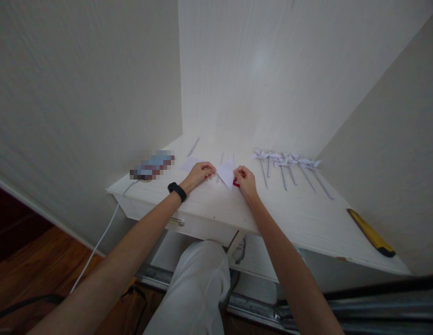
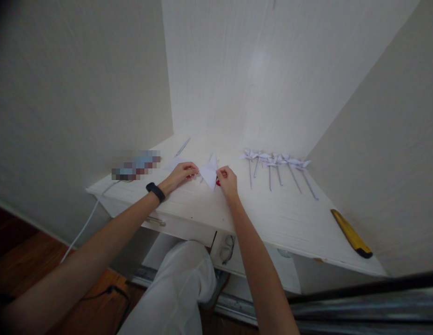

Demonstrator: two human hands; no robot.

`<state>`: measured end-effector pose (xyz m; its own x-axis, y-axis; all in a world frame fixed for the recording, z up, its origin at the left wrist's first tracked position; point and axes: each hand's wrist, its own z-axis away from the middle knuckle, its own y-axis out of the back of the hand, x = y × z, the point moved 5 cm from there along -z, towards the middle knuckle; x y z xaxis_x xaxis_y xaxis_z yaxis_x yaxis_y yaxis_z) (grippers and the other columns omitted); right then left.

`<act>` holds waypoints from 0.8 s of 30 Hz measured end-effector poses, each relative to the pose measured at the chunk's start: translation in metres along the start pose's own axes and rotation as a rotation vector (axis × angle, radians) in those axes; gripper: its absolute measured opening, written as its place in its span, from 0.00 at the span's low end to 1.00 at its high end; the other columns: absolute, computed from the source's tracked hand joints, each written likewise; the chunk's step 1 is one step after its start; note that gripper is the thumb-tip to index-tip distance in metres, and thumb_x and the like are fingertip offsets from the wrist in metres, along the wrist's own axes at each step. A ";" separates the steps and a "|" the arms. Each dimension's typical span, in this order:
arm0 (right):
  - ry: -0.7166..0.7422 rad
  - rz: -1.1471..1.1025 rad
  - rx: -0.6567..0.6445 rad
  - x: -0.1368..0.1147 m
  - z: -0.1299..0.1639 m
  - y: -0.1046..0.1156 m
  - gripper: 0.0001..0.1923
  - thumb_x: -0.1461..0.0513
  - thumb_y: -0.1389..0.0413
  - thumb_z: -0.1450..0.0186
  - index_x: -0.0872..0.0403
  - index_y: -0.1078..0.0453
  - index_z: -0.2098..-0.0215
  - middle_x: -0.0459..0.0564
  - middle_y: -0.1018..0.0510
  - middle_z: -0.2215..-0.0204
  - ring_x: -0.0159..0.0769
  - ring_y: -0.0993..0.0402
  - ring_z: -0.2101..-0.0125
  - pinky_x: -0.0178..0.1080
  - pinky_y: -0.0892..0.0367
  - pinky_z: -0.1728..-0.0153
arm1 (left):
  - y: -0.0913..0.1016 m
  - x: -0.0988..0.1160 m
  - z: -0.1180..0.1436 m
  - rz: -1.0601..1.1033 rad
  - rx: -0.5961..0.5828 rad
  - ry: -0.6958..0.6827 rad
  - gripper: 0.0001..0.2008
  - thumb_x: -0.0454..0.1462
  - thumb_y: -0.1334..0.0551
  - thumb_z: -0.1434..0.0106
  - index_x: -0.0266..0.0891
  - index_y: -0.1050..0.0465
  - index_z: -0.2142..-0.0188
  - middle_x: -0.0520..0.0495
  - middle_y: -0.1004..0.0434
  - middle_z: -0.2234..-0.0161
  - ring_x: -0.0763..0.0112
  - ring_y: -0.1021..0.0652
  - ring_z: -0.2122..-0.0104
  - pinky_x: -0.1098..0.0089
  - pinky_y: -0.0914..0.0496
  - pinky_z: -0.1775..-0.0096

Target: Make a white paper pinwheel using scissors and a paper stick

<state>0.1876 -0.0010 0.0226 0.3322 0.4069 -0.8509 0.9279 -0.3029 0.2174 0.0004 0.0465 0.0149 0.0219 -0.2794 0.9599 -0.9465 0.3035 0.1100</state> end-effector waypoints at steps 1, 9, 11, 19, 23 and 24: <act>-0.001 -0.001 -0.001 0.000 0.000 0.000 0.07 0.58 0.48 0.44 0.53 0.36 0.76 0.42 0.33 0.80 0.29 0.37 0.79 0.34 0.39 0.75 | 0.000 0.000 0.000 0.000 -0.006 0.002 0.06 0.35 0.37 0.51 0.34 0.28 0.74 0.52 0.31 0.78 0.79 0.33 0.79 0.75 0.41 0.77; -0.008 0.023 0.014 -0.005 0.000 0.002 0.10 0.56 0.48 0.44 0.53 0.36 0.77 0.43 0.33 0.81 0.31 0.37 0.78 0.34 0.39 0.75 | -0.004 0.001 0.002 -0.001 -0.053 0.027 0.05 0.35 0.37 0.51 0.34 0.28 0.74 0.51 0.31 0.78 0.79 0.33 0.79 0.76 0.41 0.77; -0.011 0.026 0.022 -0.006 0.000 0.003 0.10 0.56 0.48 0.44 0.53 0.35 0.77 0.43 0.33 0.81 0.31 0.36 0.78 0.34 0.39 0.75 | -0.005 0.001 0.002 -0.002 -0.058 0.029 0.05 0.35 0.37 0.51 0.34 0.28 0.74 0.52 0.31 0.78 0.80 0.33 0.79 0.76 0.41 0.77; -0.024 0.004 0.030 -0.004 0.001 0.003 0.09 0.56 0.47 0.44 0.53 0.36 0.77 0.43 0.33 0.81 0.31 0.36 0.79 0.34 0.40 0.76 | -0.005 0.002 0.003 0.012 -0.047 0.019 0.05 0.35 0.37 0.51 0.34 0.28 0.74 0.51 0.30 0.78 0.79 0.33 0.79 0.76 0.41 0.77; -0.006 0.031 0.034 -0.006 0.001 0.004 0.09 0.56 0.48 0.43 0.53 0.37 0.77 0.43 0.33 0.81 0.31 0.36 0.78 0.34 0.40 0.75 | -0.005 0.001 0.003 0.006 -0.046 0.029 0.05 0.35 0.37 0.51 0.34 0.28 0.74 0.51 0.31 0.78 0.79 0.33 0.79 0.76 0.41 0.77; -0.006 0.036 0.035 -0.006 0.001 0.004 0.10 0.56 0.48 0.43 0.53 0.37 0.77 0.43 0.33 0.81 0.31 0.36 0.78 0.34 0.41 0.75 | -0.005 0.001 0.003 0.003 -0.046 0.032 0.05 0.35 0.37 0.51 0.34 0.28 0.74 0.51 0.31 0.78 0.79 0.33 0.79 0.76 0.41 0.77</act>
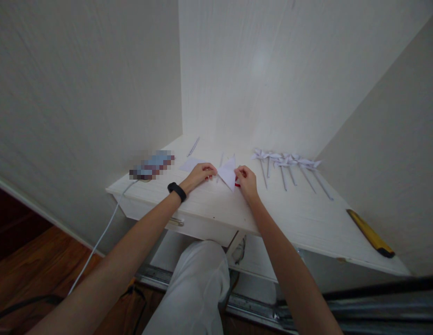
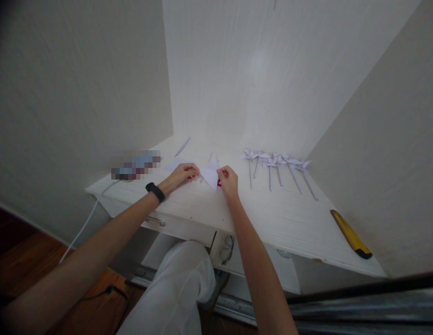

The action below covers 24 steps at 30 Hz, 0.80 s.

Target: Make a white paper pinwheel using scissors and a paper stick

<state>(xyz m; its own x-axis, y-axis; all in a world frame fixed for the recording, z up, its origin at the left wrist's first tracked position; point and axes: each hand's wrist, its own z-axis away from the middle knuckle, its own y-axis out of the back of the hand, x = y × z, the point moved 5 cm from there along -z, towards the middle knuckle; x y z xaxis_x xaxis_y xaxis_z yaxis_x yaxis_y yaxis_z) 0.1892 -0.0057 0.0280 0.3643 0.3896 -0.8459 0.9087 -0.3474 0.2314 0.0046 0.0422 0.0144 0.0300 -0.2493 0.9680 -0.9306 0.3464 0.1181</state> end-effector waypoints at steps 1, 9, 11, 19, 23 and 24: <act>-0.001 0.006 0.000 0.000 0.000 0.000 0.10 0.56 0.48 0.43 0.53 0.37 0.77 0.43 0.33 0.81 0.31 0.36 0.78 0.34 0.41 0.75 | 0.000 0.000 0.000 -0.003 0.000 0.001 0.05 0.35 0.37 0.51 0.34 0.28 0.74 0.51 0.31 0.78 0.79 0.33 0.79 0.76 0.41 0.77; 0.002 0.023 -0.003 0.001 0.000 0.000 0.09 0.56 0.48 0.43 0.53 0.37 0.77 0.43 0.33 0.81 0.32 0.36 0.78 0.34 0.41 0.75 | 0.000 0.001 0.001 -0.010 -0.005 0.011 0.06 0.36 0.37 0.51 0.34 0.28 0.74 0.51 0.30 0.78 0.79 0.32 0.78 0.76 0.40 0.77; 0.003 0.024 -0.003 0.001 0.000 0.000 0.09 0.56 0.48 0.43 0.53 0.37 0.77 0.43 0.33 0.81 0.32 0.36 0.78 0.34 0.41 0.74 | 0.000 0.001 0.001 -0.008 -0.009 0.011 0.06 0.36 0.37 0.51 0.34 0.28 0.74 0.51 0.30 0.77 0.79 0.32 0.78 0.76 0.40 0.77; 0.012 0.024 -0.012 -0.001 0.001 0.000 0.09 0.57 0.49 0.43 0.53 0.38 0.77 0.43 0.34 0.80 0.31 0.37 0.77 0.33 0.41 0.75 | 0.000 -0.001 0.000 -0.011 -0.026 0.019 0.05 0.35 0.37 0.51 0.34 0.28 0.74 0.51 0.30 0.78 0.79 0.32 0.79 0.76 0.40 0.77; 0.010 0.019 -0.013 -0.001 0.000 0.000 0.10 0.56 0.49 0.43 0.53 0.38 0.77 0.43 0.35 0.81 0.31 0.39 0.77 0.33 0.43 0.75 | -0.003 0.001 0.003 0.002 -0.066 0.024 0.05 0.35 0.37 0.51 0.34 0.28 0.74 0.51 0.30 0.78 0.79 0.32 0.79 0.76 0.41 0.77; 0.010 0.017 -0.008 -0.002 0.000 0.001 0.10 0.56 0.49 0.43 0.53 0.38 0.78 0.42 0.35 0.81 0.31 0.39 0.78 0.33 0.43 0.76 | -0.004 0.002 0.003 0.002 -0.072 0.026 0.05 0.35 0.37 0.51 0.34 0.28 0.74 0.51 0.30 0.78 0.79 0.32 0.79 0.77 0.41 0.77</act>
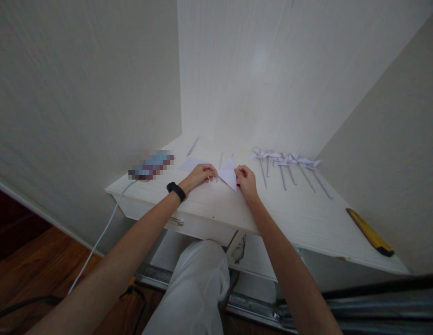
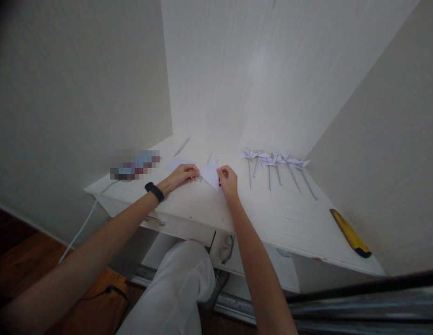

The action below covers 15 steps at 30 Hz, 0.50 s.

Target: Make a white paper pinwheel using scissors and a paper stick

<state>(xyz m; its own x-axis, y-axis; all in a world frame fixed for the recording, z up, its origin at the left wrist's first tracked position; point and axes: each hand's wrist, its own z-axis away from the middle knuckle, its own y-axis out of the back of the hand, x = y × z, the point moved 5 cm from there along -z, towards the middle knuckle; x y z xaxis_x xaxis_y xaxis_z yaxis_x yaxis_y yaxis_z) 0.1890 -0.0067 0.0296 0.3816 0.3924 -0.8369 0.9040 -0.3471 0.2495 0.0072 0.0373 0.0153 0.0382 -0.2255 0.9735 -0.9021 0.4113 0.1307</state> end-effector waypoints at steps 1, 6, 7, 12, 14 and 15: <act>0.000 -0.004 0.005 0.000 0.000 0.000 0.10 0.55 0.48 0.43 0.53 0.38 0.78 0.42 0.35 0.81 0.31 0.39 0.77 0.33 0.43 0.76 | -0.001 0.001 0.001 -0.001 -0.004 0.002 0.05 0.35 0.37 0.51 0.34 0.28 0.74 0.51 0.30 0.78 0.79 0.32 0.79 0.77 0.41 0.77; -0.033 -0.043 0.020 0.001 0.001 0.001 0.11 0.54 0.48 0.43 0.53 0.37 0.76 0.42 0.36 0.81 0.30 0.40 0.78 0.32 0.43 0.78 | -0.002 0.001 0.001 -0.010 -0.019 0.013 0.05 0.35 0.37 0.50 0.34 0.28 0.74 0.50 0.29 0.78 0.79 0.32 0.79 0.77 0.40 0.77; -0.045 -0.048 0.017 0.002 0.001 0.001 0.11 0.54 0.48 0.43 0.53 0.37 0.76 0.42 0.35 0.80 0.30 0.40 0.78 0.32 0.43 0.78 | -0.002 0.001 0.001 -0.014 -0.020 0.012 0.05 0.35 0.37 0.50 0.34 0.28 0.74 0.50 0.30 0.78 0.79 0.32 0.79 0.77 0.40 0.77; -0.047 -0.052 0.016 0.005 -0.001 0.000 0.11 0.54 0.47 0.44 0.53 0.37 0.76 0.43 0.34 0.80 0.31 0.37 0.78 0.33 0.41 0.77 | 0.000 -0.001 -0.001 -0.009 -0.004 0.000 0.05 0.35 0.37 0.51 0.34 0.28 0.75 0.50 0.30 0.79 0.79 0.32 0.79 0.77 0.41 0.78; -0.039 -0.054 0.013 0.005 -0.001 -0.001 0.10 0.54 0.47 0.44 0.52 0.37 0.76 0.43 0.33 0.80 0.31 0.37 0.78 0.33 0.40 0.76 | 0.001 0.000 -0.001 0.000 0.016 0.006 0.04 0.34 0.37 0.51 0.34 0.29 0.75 0.50 0.30 0.79 0.79 0.33 0.80 0.77 0.42 0.79; -0.038 -0.053 0.009 0.005 -0.002 -0.001 0.10 0.55 0.47 0.44 0.52 0.37 0.76 0.43 0.33 0.80 0.31 0.36 0.78 0.33 0.40 0.76 | 0.001 0.000 -0.001 0.003 0.027 0.012 0.04 0.34 0.37 0.51 0.34 0.29 0.75 0.51 0.30 0.79 0.79 0.33 0.80 0.77 0.42 0.79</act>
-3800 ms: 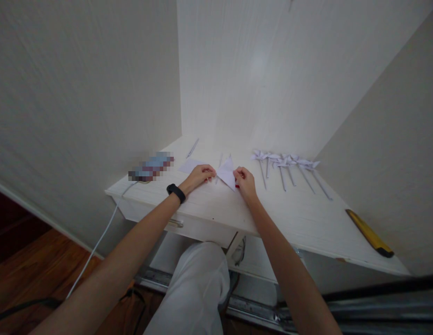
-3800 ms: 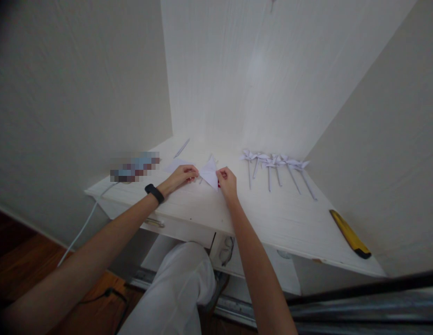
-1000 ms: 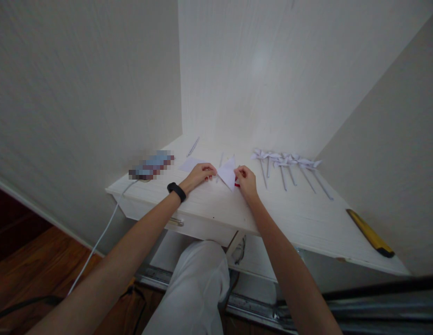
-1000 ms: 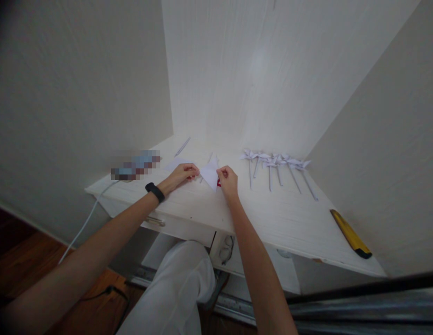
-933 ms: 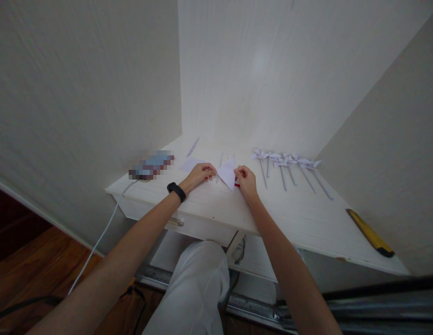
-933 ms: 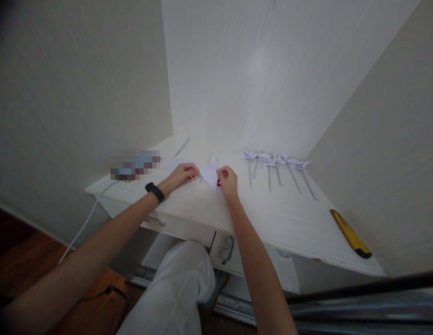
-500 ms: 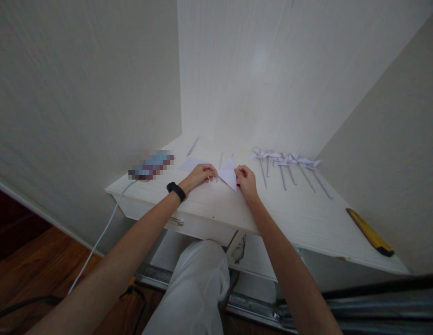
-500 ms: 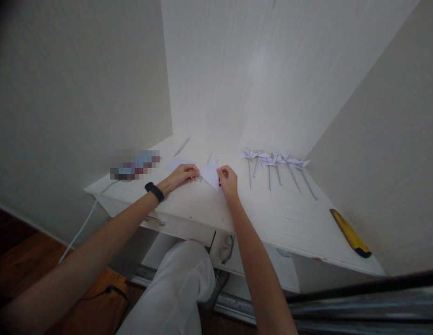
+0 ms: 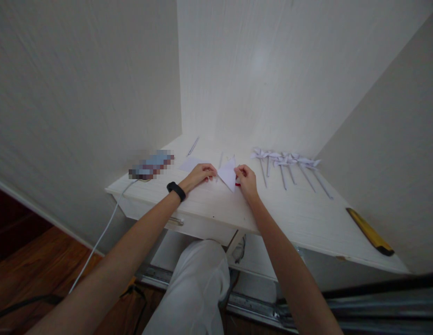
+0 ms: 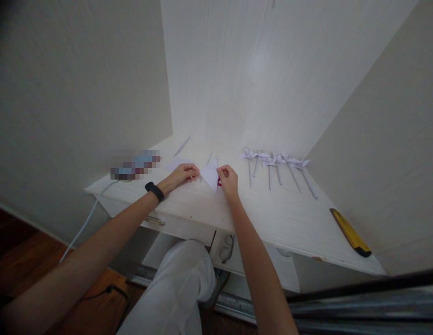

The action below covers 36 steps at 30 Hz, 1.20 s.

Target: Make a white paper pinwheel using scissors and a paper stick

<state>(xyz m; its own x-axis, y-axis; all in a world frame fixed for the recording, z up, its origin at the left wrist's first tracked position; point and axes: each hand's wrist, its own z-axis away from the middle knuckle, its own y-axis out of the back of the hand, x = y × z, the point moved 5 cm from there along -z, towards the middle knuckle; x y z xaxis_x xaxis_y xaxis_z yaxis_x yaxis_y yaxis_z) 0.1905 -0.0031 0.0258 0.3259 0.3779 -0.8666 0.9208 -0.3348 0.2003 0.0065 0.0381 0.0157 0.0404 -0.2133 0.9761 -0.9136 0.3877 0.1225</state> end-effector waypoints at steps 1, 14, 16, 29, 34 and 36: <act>0.002 0.003 -0.003 0.000 0.000 0.000 0.10 0.55 0.47 0.44 0.52 0.37 0.76 0.43 0.33 0.80 0.31 0.36 0.77 0.33 0.40 0.76 | 0.000 0.000 0.000 0.003 0.009 0.007 0.04 0.34 0.37 0.51 0.34 0.29 0.75 0.51 0.31 0.79 0.79 0.33 0.80 0.77 0.42 0.79; 0.008 -0.001 -0.035 0.001 0.000 -0.004 0.10 0.55 0.46 0.45 0.53 0.36 0.77 0.42 0.32 0.81 0.30 0.36 0.79 0.34 0.39 0.75 | 0.006 -0.004 -0.003 0.036 0.074 0.021 0.03 0.33 0.37 0.51 0.34 0.29 0.74 0.51 0.30 0.78 0.80 0.33 0.80 0.77 0.41 0.78; 0.012 0.000 -0.038 0.002 0.000 -0.004 0.10 0.55 0.46 0.45 0.53 0.36 0.77 0.42 0.33 0.81 0.30 0.36 0.79 0.34 0.39 0.75 | 0.007 -0.005 -0.003 0.031 0.082 0.026 0.03 0.33 0.37 0.51 0.34 0.29 0.74 0.51 0.30 0.78 0.80 0.33 0.79 0.77 0.41 0.78; 0.018 -0.009 -0.055 0.000 0.000 -0.003 0.12 0.54 0.48 0.42 0.53 0.36 0.77 0.43 0.33 0.81 0.30 0.36 0.79 0.34 0.39 0.75 | 0.002 -0.001 0.000 0.023 0.034 0.035 0.03 0.33 0.37 0.50 0.33 0.28 0.75 0.51 0.30 0.79 0.80 0.32 0.80 0.77 0.41 0.78; 0.003 -0.021 -0.031 0.001 0.000 -0.002 0.11 0.55 0.47 0.43 0.53 0.35 0.77 0.43 0.32 0.81 0.30 0.35 0.79 0.34 0.38 0.75 | 0.002 -0.002 -0.001 0.011 0.016 0.028 0.03 0.33 0.37 0.50 0.33 0.28 0.75 0.50 0.30 0.79 0.79 0.33 0.80 0.77 0.41 0.78; -0.005 -0.036 -0.031 0.002 0.000 -0.002 0.10 0.55 0.47 0.43 0.53 0.35 0.77 0.43 0.32 0.81 0.30 0.35 0.79 0.34 0.38 0.76 | 0.003 -0.003 -0.001 0.017 0.027 0.023 0.03 0.33 0.37 0.50 0.33 0.28 0.75 0.50 0.30 0.79 0.79 0.32 0.80 0.77 0.41 0.78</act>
<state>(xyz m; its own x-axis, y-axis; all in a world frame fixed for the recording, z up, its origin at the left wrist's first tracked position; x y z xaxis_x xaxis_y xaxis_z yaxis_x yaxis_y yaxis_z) 0.1892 -0.0016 0.0233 0.2915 0.3847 -0.8758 0.9381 -0.2942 0.1829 0.0044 0.0410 0.0133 0.0338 -0.1865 0.9819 -0.9249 0.3665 0.1015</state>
